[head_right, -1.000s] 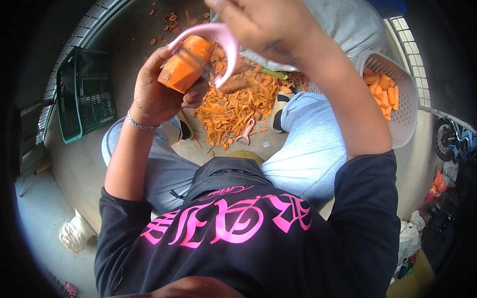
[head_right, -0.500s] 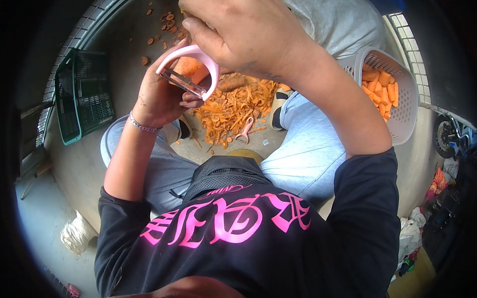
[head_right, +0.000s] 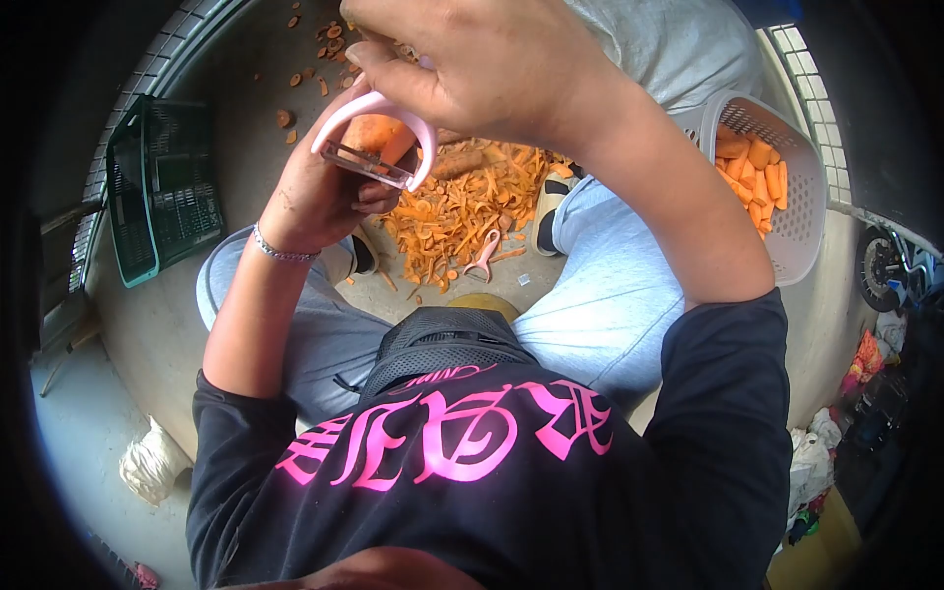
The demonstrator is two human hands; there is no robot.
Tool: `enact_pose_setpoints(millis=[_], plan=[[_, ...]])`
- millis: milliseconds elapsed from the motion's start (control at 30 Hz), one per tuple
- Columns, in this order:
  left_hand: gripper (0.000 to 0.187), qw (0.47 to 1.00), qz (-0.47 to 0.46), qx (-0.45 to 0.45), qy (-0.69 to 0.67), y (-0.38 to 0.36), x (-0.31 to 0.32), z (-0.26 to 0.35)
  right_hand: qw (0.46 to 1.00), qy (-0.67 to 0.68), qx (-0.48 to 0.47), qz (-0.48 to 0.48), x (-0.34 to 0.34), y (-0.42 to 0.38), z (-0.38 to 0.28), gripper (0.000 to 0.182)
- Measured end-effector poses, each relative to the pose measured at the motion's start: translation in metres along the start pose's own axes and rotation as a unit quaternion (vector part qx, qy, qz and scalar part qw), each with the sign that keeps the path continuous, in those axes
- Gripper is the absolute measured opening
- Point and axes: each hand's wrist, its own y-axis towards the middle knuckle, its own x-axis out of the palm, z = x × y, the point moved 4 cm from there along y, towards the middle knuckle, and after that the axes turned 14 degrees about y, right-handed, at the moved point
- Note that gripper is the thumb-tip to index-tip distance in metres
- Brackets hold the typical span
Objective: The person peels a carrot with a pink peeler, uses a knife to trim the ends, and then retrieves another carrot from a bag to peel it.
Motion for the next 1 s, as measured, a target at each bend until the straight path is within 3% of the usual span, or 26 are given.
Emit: enact_pose_setpoints(millis=[133,167,233,267,300,367,467,500,533,633,1000], plan=[[0.045,0.996,0.069,-0.040,0.031,-0.002,0.002,0.003,0.998,0.007,0.030,-0.054,-0.001,-0.001,0.016,0.011],[0.046,0.998,0.051,-0.034,0.033,-0.002,0.003,0.004,0.997,-0.011,0.045,-0.065,-0.007,-0.001,0.026,0.010],[0.052,0.999,0.013,-0.023,0.035,-0.002,0.004,0.005,0.991,-0.120,0.035,-0.050,-0.024,-0.002,0.039,0.013],[0.058,0.994,0.093,-0.012,0.057,-0.007,0.017,0.011,0.977,-0.211,0.009,-0.022,-0.034,-0.003,0.043,0.016],[0.058,0.995,0.090,-0.014,0.048,-0.006,0.018,0.010,0.987,-0.112,0.113,0.008,-0.041,-0.007,0.058,0.020],[0.059,0.996,0.088,-0.016,0.025,-0.005,0.014,0.007,0.971,-0.103,0.204,0.064,-0.046,-0.004,0.057,0.021],[0.053,0.999,-0.004,-0.004,-0.034,0.000,-0.004,0.003,0.949,0.022,0.311,0.053,-0.041,0.010,0.020,0.017],[0.050,0.999,-0.028,0.010,-0.042,0.001,-0.004,0.005,0.970,0.017,0.238,0.034,-0.036,0.011,0.016,0.016],[0.049,0.999,0.004,0.015,-0.050,0.000,-0.001,0.006,0.986,0.011,0.165,0.015,-0.028,0.006,0.012,0.015],[0.052,0.998,0.051,-0.018,-0.010,-0.001,0.005,0.009,0.998,-0.036,0.046,-0.010,-0.014,0.006,-0.007,0.014],[0.044,0.997,0.074,-0.023,0.003,-0.002,0.004,0.004,0.996,-0.086,-0.005,0.006,-0.005,0.003,-0.010,0.019]])
